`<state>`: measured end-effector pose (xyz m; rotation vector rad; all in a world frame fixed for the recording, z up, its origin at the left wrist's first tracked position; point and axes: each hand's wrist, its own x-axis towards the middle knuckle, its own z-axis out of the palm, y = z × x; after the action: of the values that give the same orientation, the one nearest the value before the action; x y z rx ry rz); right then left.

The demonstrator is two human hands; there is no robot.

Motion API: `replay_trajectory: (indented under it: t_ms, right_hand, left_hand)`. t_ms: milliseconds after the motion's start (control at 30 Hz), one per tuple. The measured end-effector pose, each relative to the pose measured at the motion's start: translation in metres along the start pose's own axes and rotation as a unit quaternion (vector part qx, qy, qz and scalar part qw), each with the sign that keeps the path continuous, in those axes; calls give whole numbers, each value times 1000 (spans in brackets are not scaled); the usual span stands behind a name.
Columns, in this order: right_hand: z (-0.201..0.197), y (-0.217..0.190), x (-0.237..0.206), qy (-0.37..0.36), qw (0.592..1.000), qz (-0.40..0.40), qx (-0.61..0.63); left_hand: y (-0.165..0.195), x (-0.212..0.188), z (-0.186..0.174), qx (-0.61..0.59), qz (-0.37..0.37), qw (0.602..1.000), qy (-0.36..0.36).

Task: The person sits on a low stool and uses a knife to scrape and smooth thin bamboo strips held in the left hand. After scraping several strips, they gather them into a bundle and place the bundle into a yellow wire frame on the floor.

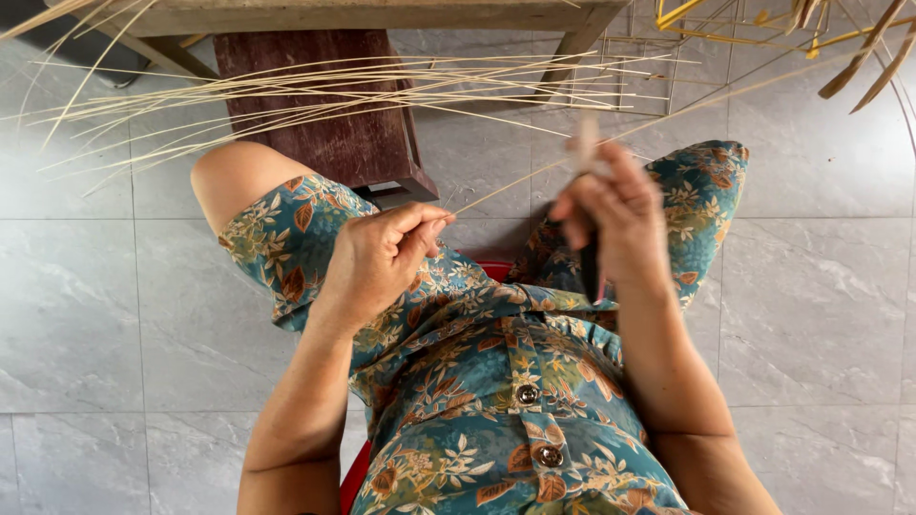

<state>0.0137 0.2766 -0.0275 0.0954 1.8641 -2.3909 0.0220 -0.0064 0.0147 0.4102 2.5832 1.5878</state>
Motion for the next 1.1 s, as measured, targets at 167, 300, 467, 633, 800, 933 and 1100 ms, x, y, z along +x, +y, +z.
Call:
replay_trajectory:
  t_ms: [167, 300, 467, 633, 800, 933, 1100]
  right_hand:
    - [28, 27, -5, -97, 993, 70, 18]
    - [-1, 11, 10, 7, 997, 33, 70]
    - [-28, -11, 17, 61, 990, -31, 122]
    - [19, 21, 0, -37, 996, 87, -5]
    - [7, 24, 13, -19, 996, 44, 74]
    - [-31, 8, 22, 75, 985, -6, 154]
    - [-18, 16, 16, 53, 991, -21, 120]
  left_hand:
    - [-2, 3, 10, 45, 45, 998, 7]
    - [-9, -6, -6, 66, 49, 997, 5]
    - [-13, -18, -15, 21, -43, 999, -7]
    - [-10, -11, -3, 19, -67, 996, -47]
    - [-15, -18, -21, 47, -38, 998, -26]
    - [-25, -28, -47, 25, -135, 990, -11]
    - [-23, -23, -43, 68, -76, 994, -33]
